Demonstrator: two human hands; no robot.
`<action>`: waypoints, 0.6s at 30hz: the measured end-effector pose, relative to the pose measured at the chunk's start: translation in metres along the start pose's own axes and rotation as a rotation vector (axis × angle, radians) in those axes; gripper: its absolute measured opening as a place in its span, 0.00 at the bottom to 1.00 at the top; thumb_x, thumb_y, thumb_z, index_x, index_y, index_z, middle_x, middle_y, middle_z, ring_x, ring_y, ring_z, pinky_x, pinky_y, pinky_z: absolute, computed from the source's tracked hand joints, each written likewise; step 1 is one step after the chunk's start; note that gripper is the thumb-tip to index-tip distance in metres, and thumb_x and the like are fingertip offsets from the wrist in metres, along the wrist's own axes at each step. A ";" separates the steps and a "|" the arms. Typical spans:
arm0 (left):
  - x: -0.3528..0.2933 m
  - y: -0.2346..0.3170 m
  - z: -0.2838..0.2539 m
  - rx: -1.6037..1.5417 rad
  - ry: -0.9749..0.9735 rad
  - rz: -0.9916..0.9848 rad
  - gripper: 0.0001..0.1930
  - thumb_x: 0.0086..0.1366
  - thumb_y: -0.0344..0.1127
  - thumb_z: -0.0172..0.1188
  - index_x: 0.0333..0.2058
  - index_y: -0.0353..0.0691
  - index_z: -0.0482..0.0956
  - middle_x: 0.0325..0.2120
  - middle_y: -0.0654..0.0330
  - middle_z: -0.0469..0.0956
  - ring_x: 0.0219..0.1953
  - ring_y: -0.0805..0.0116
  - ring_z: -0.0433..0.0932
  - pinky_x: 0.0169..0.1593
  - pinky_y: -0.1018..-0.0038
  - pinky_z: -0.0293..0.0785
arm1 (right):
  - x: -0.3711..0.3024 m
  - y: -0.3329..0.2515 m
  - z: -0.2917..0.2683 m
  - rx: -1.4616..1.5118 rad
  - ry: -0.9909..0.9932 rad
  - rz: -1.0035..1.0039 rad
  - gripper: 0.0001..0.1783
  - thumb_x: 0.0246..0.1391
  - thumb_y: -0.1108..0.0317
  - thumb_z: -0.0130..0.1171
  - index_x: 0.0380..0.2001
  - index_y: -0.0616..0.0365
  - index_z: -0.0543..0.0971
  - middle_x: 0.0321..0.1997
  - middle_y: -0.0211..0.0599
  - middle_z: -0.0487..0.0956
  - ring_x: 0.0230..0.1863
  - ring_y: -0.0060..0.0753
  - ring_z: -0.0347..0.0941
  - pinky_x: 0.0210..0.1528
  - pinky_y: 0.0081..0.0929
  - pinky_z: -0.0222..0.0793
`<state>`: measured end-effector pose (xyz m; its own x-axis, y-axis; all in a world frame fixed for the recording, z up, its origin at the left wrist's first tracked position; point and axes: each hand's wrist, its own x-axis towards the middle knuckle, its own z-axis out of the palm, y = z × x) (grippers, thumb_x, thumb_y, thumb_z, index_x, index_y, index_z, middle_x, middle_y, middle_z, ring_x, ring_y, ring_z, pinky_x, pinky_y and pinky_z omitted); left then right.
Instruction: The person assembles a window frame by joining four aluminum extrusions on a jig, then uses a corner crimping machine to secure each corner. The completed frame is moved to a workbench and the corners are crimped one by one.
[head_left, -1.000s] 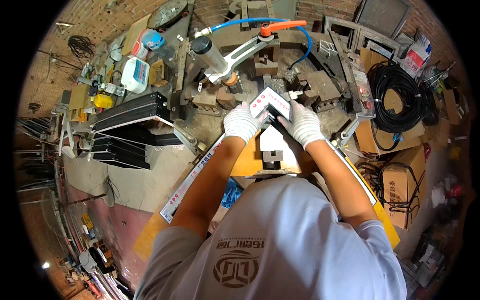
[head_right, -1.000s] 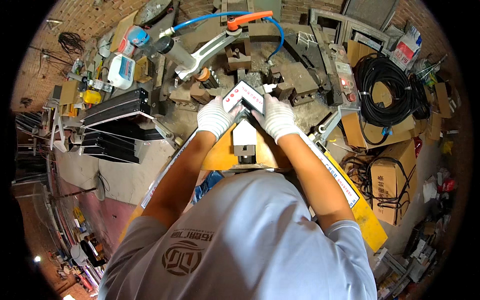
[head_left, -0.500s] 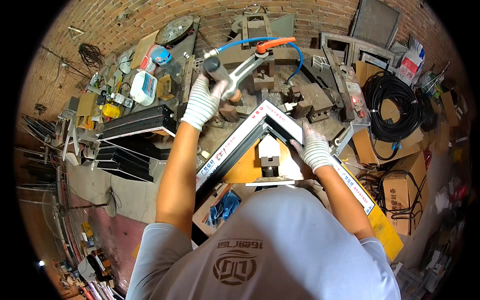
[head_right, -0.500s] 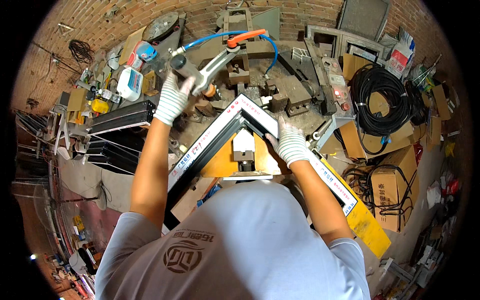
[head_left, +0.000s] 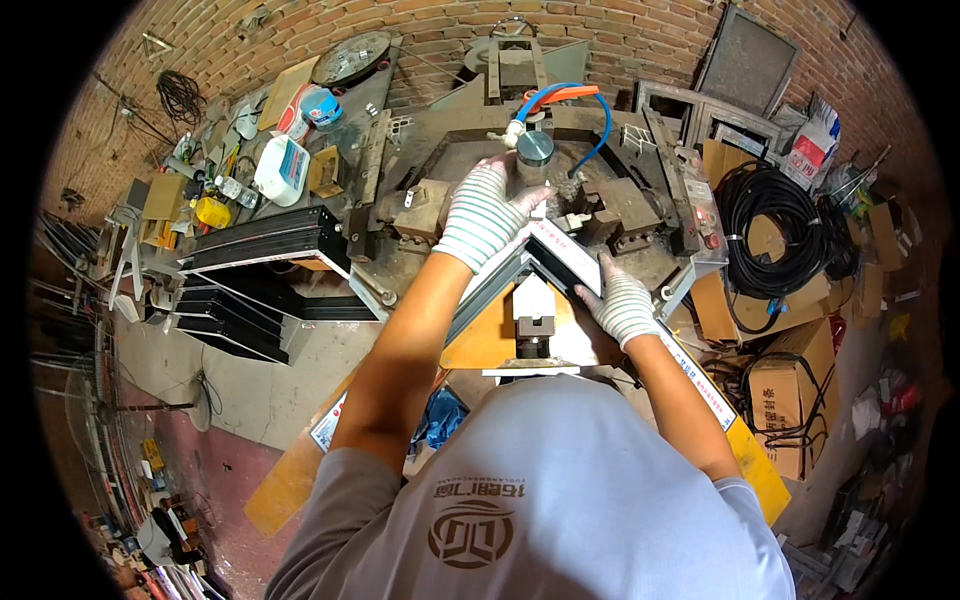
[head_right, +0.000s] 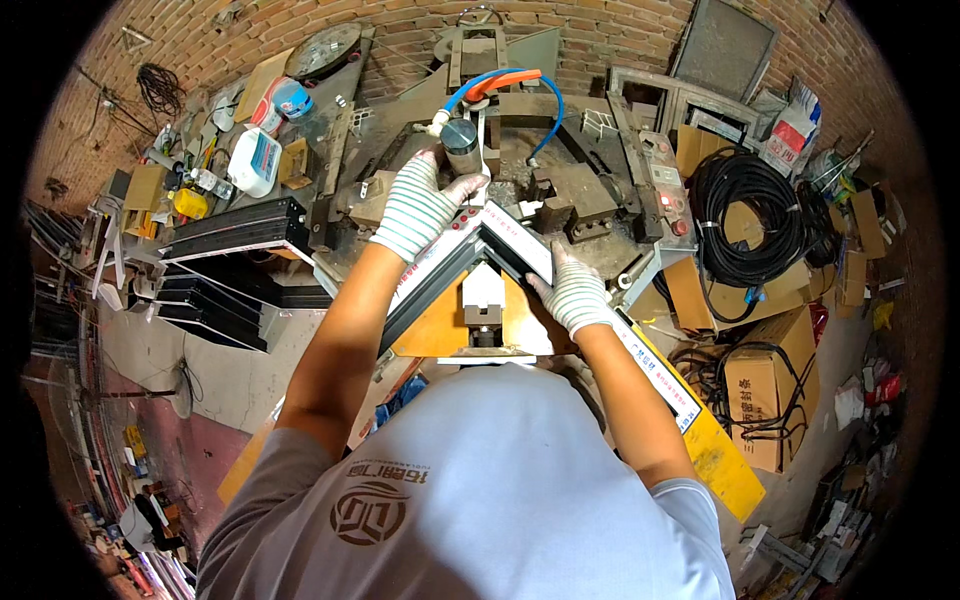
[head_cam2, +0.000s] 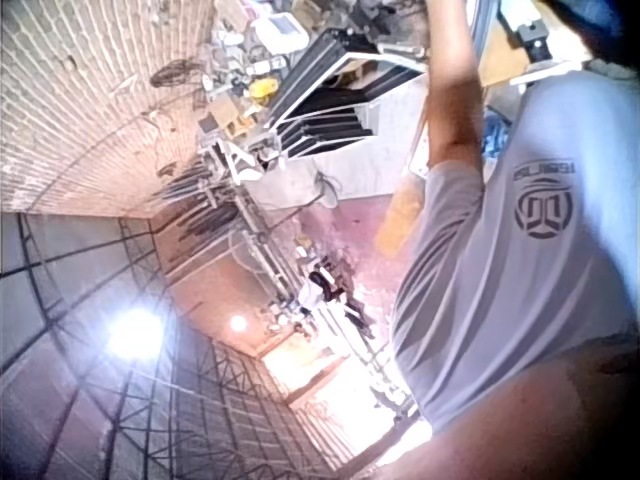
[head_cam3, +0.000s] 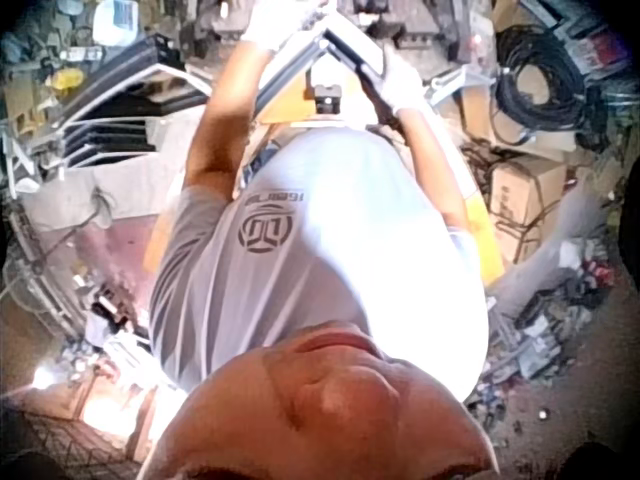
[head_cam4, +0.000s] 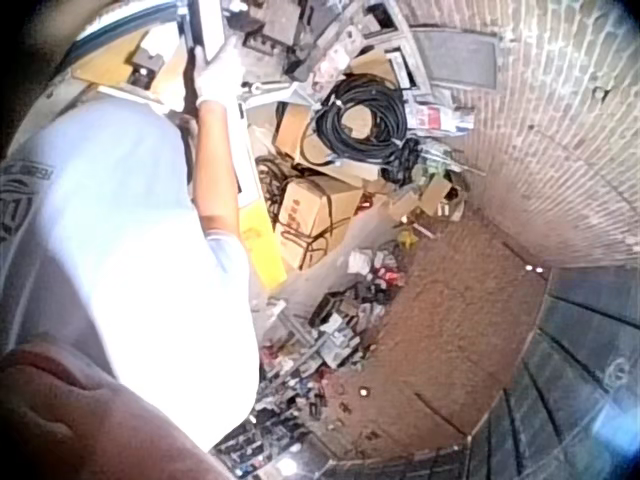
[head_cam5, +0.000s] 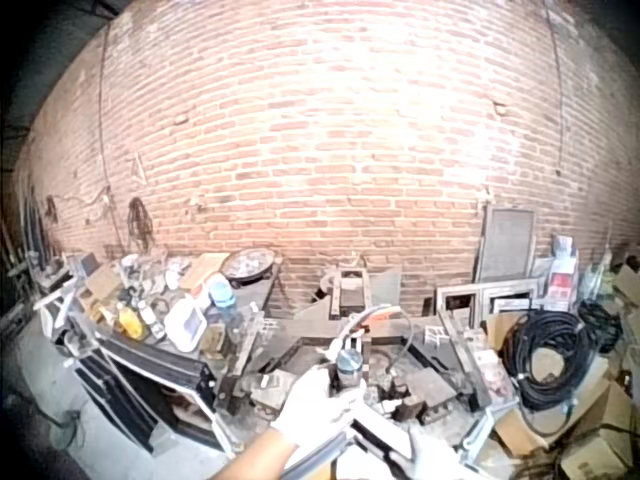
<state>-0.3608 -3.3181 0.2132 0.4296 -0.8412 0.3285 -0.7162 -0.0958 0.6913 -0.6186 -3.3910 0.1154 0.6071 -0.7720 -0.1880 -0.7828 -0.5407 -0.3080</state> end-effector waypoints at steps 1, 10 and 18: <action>-0.004 0.000 -0.001 0.090 0.060 0.049 0.27 0.60 0.42 0.75 0.51 0.30 0.79 0.46 0.45 0.84 0.52 0.51 0.81 0.59 0.61 0.76 | 0.002 0.003 0.000 0.022 -0.017 -0.008 0.46 0.55 0.44 0.69 0.68 0.60 0.68 0.56 0.57 0.82 0.58 0.56 0.79 0.62 0.46 0.74; -0.136 -0.080 0.011 0.424 -0.100 -0.326 0.36 0.56 0.55 0.75 0.54 0.32 0.78 0.46 0.42 0.81 0.52 0.46 0.80 0.57 0.57 0.76 | 0.019 0.010 -0.016 0.034 -0.239 -0.056 0.47 0.51 0.47 0.74 0.64 0.66 0.67 0.47 0.61 0.84 0.51 0.61 0.82 0.53 0.46 0.78; -0.121 -0.073 -0.002 0.479 -0.561 -0.639 0.37 0.61 0.68 0.66 0.48 0.34 0.78 0.40 0.45 0.86 0.44 0.50 0.86 0.50 0.60 0.81 | 0.034 0.019 -0.011 0.024 -0.334 -0.074 0.45 0.49 0.47 0.76 0.55 0.76 0.71 0.40 0.63 0.83 0.45 0.63 0.82 0.49 0.45 0.78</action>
<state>-0.3592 -3.2076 0.1244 0.5793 -0.6751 -0.4569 -0.6406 -0.7236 0.2569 -0.6140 -3.4308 0.1133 0.6764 -0.5766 -0.4582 -0.7339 -0.5801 -0.3533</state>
